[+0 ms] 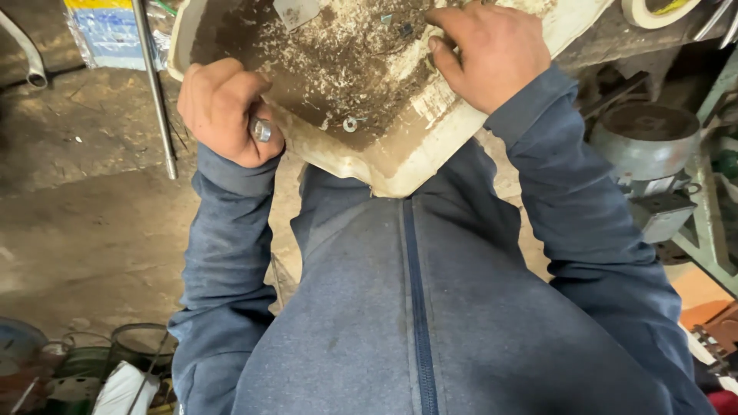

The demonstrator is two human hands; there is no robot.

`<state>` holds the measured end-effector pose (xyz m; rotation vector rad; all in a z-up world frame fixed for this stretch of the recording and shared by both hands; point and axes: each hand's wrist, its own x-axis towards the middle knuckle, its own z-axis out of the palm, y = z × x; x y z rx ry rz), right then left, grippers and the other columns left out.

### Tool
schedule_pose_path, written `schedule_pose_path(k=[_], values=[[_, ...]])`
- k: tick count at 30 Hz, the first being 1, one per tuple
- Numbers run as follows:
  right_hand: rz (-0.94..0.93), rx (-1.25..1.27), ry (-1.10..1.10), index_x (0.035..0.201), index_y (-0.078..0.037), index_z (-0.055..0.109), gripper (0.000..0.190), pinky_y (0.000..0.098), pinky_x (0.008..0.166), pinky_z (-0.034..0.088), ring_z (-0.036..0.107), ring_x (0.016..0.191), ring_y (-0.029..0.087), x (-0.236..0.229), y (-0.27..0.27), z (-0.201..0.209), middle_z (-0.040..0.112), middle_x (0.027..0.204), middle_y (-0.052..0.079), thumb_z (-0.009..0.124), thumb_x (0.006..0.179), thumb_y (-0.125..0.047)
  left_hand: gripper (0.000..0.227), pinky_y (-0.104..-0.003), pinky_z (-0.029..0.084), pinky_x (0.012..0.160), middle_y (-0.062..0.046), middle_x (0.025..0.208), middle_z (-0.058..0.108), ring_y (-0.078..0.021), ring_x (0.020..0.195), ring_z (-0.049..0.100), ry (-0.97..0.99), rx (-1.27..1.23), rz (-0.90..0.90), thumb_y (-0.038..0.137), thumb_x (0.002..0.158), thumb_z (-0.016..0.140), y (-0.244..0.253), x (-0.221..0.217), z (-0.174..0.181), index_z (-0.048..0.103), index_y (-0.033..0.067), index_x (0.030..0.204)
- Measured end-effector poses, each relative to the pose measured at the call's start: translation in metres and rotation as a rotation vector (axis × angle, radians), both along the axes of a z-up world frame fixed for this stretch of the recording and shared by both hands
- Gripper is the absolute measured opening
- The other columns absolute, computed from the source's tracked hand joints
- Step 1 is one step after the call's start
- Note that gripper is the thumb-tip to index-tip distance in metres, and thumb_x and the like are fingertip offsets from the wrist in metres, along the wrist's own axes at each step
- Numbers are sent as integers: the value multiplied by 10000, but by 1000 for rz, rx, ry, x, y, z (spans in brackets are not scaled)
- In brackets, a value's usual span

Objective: The person works on an electric motor mounted to a machine, using a wrench to loosen and remove bolts from the motor housing. They pick up fasteners from a dirty plastic tray on the floor, carry the motor across the workshop, and continue unscrewing and adjusting parts of the motor by hand.

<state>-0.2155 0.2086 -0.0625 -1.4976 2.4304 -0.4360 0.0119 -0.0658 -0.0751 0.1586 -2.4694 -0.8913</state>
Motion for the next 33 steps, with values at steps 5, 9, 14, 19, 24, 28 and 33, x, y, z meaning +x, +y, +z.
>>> schedule_pose_path(k=[5, 9, 14, 19, 24, 28, 33], values=[[8, 6, -39, 1189, -102, 717, 187, 457, 768, 520, 671, 875, 313, -3, 0, -1, 664, 880, 93, 711, 1038, -214, 197, -438, 476, 767, -139, 1037, 622, -336, 869, 576, -31, 10, -31, 209, 972, 604, 0, -7, 7, 640, 59, 1096], [11, -60, -39, 1198, -95, 711, 185, 441, 773, 530, 678, 885, 304, -3, 2, -5, 691, 924, 92, 701, 1056, -213, 183, -425, 475, 746, -131, 1037, 621, -334, 886, 577, -55, 11, 14, 195, 975, 581, 2, -6, 5, 635, 63, 1091], [-27, -136, -49, 1179, -103, 721, 152, 436, 767, 531, 682, 876, 303, -2, 4, -4, 696, 911, 78, 704, 1065, -203, 185, -430, 485, 726, -138, 973, 618, -325, 839, 598, -46, 42, 38, 132, 945, 584, 2, -10, 4, 658, 39, 1086], [-103, -270, 10, 1180, -106, 724, 123, 412, 810, 534, 685, 861, 269, 10, 15, 11, 707, 944, 68, 699, 1084, -178, 165, -450, 500, 736, -153, 963, 642, -347, 825, 604, -38, 15, -15, 55, 933, 609, 1, -22, 11, 679, 43, 1082], [-399, -488, 15, 1113, -61, 769, 154, 425, 663, 496, 634, 705, 294, 76, 62, 35, 660, 769, 120, 784, 965, -101, 165, -434, 459, 649, -162, 908, 635, -349, 732, 568, -144, -12, -84, 48, 928, 641, -3, -28, 17, 696, 33, 1083], [-778, -463, -35, 1111, -54, 769, 150, 414, 636, 496, 632, 683, 293, 158, 99, 9, 653, 759, 129, 765, 965, -82, 218, -392, 483, 649, -169, 954, 630, -318, 742, 584, -230, 30, -273, 80, 933, 653, 2, -48, 56, 676, 27, 1143], [-904, -488, -190, 1066, -126, 741, 131, 409, 687, 562, 698, 771, 303, 215, 110, -20, 726, 887, 111, 740, 957, -199, 303, -373, 476, 671, -111, 891, 554, -265, 743, 566, -539, 29, -594, 105, 913, 688, 51, -75, 119, 685, 56, 1212]])
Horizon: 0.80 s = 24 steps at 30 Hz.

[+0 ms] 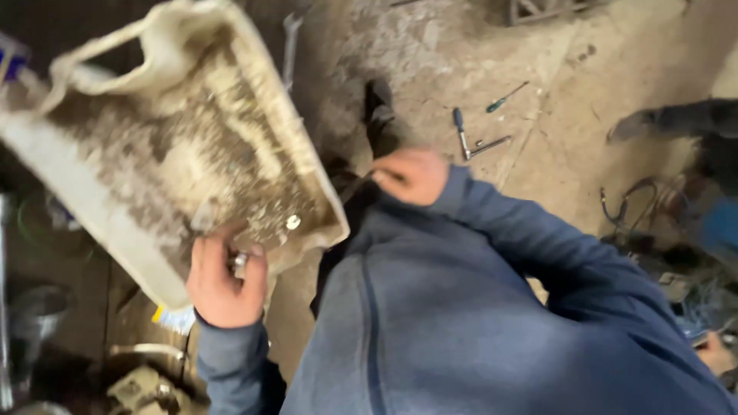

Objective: The person works on an electric motor mounted to a machine, using a wrench to loosen and remove bolts from the motor housing. They pick up fasteners from a dirty plastic tray on the floor, carry the motor across the workshop, and continue unscrewing and adjusting parts of the motor by hand.

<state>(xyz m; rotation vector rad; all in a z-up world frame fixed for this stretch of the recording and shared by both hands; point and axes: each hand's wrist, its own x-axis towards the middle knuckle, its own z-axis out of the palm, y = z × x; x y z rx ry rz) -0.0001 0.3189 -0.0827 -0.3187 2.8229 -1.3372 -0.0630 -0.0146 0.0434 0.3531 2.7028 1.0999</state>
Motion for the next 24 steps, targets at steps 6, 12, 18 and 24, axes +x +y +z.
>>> schedule_pose_path(k=[6, 12, 18, 24], values=[[290, -73, 344, 1173, -117, 751, 321, 386, 591, 483, 611, 667, 251, -27, 34, 8, 640, 797, 52, 825, 925, -308, 407, -368, 486, 601, -103, 823, 571, -237, 654, 589, -81, 73, -121, 88, 816, 646, 103, 19, -29, 682, 100, 1221], [298, -201, 358, 1162, -111, 740, 333, 379, 611, 493, 634, 704, 254, -53, 146, 28, 643, 839, 54, 798, 930, -343, 672, -398, 548, 663, -122, 822, 663, -278, 710, 677, -266, -29, -110, 144, 773, 685, 236, 6, -92, 508, 120, 1421], [133, -220, 394, 1112, -115, 739, 208, 373, 653, 531, 681, 763, 258, -43, 237, 11, 709, 949, 65, 788, 963, -251, 661, -473, 567, 775, -176, 1056, 740, -392, 952, 717, -411, -137, -365, 233, 824, 666, 363, -42, -88, 482, 207, 1458], [-172, -374, 266, 1113, -74, 734, 205, 395, 711, 547, 704, 840, 298, -26, 304, 4, 722, 970, 105, 779, 950, -190, 608, -503, 552, 851, -177, 1137, 727, -417, 1047, 684, -428, -26, -699, 209, 821, 666, 459, -79, -111, 511, 195, 1409]])
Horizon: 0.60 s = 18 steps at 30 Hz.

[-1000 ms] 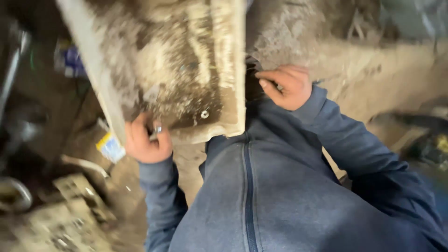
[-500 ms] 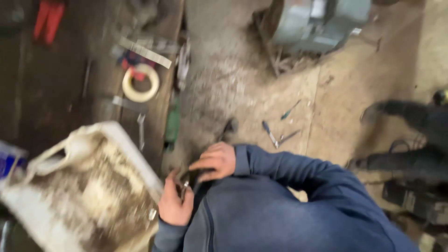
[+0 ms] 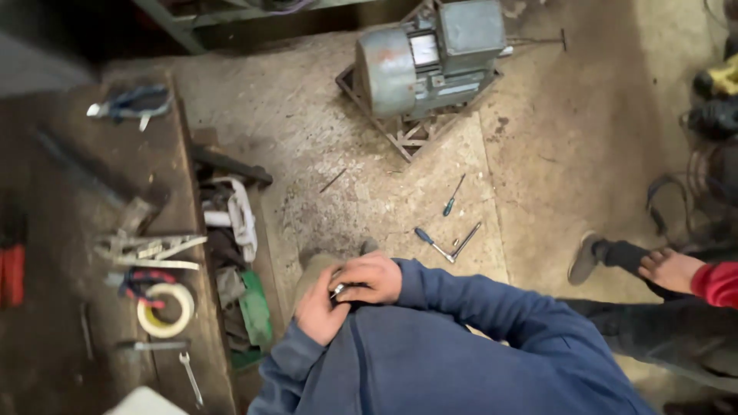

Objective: The person works on an electric motor mounted to a machine, using a wrench to loosen and remove bolts from the motor housing. They pick up fasteners from a dirty plastic tray on the floor, carry the motor across the workshop, and continue unscrewing and adjusting parts of the motor by hand.

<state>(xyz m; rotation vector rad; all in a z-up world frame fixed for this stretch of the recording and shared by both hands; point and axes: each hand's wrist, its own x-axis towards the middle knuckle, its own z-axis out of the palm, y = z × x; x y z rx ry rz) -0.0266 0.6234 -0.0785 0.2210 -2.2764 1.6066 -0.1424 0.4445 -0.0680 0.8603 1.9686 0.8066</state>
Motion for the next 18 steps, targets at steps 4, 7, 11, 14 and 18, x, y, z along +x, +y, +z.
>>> schedule_pose_path(k=[4, 7, 11, 14, 18], values=[[-174, -148, -35, 1137, -77, 721, 172, 398, 860, 574, 718, 990, 308, 9, 38, 3, 730, 1065, 136, 733, 983, -152, 567, -472, 563, 837, -165, 1148, 716, -402, 1049, 686, -14, 111, -165, 194, 810, 700, 71, -33, -4, 550, 173, 1356], [-385, -327, -106, 1127, -49, 711, 158, 411, 938, 561, 710, 1051, 309, 9, 59, -12, 730, 1106, 158, 667, 1009, -145, 546, -448, 565, 801, -159, 1120, 699, -378, 1006, 693, -8, 111, -323, 191, 773, 731, 126, -63, -7, 584, 151, 1298], [-725, -719, -4, 1103, -55, 628, 251, 402, 951, 529, 652, 1027, 262, -22, 78, -38, 680, 1058, 143, 549, 1079, -292, 484, -404, 575, 781, -139, 1085, 699, -326, 936, 709, -108, 176, -524, 231, 776, 762, 199, -118, -2, 640, 116, 1231], [-1035, -1037, 186, 1093, -89, 564, 304, 402, 871, 511, 614, 928, 245, -64, 104, -27, 639, 980, 131, 523, 1097, -390, 499, -379, 541, 701, -130, 997, 678, -267, 821, 677, -145, 41, -657, 312, 801, 805, 245, -181, 5, 649, 105, 1228], [-1191, -1287, 416, 1126, -109, 540, 303, 313, 513, 433, 500, 511, 142, -74, 138, -14, 556, 658, 52, 503, 1133, -410, 422, -351, 433, 621, -153, 801, 499, -204, 689, 486, -363, -56, -729, 317, 909, 782, 298, -252, -18, 673, 96, 1251]])
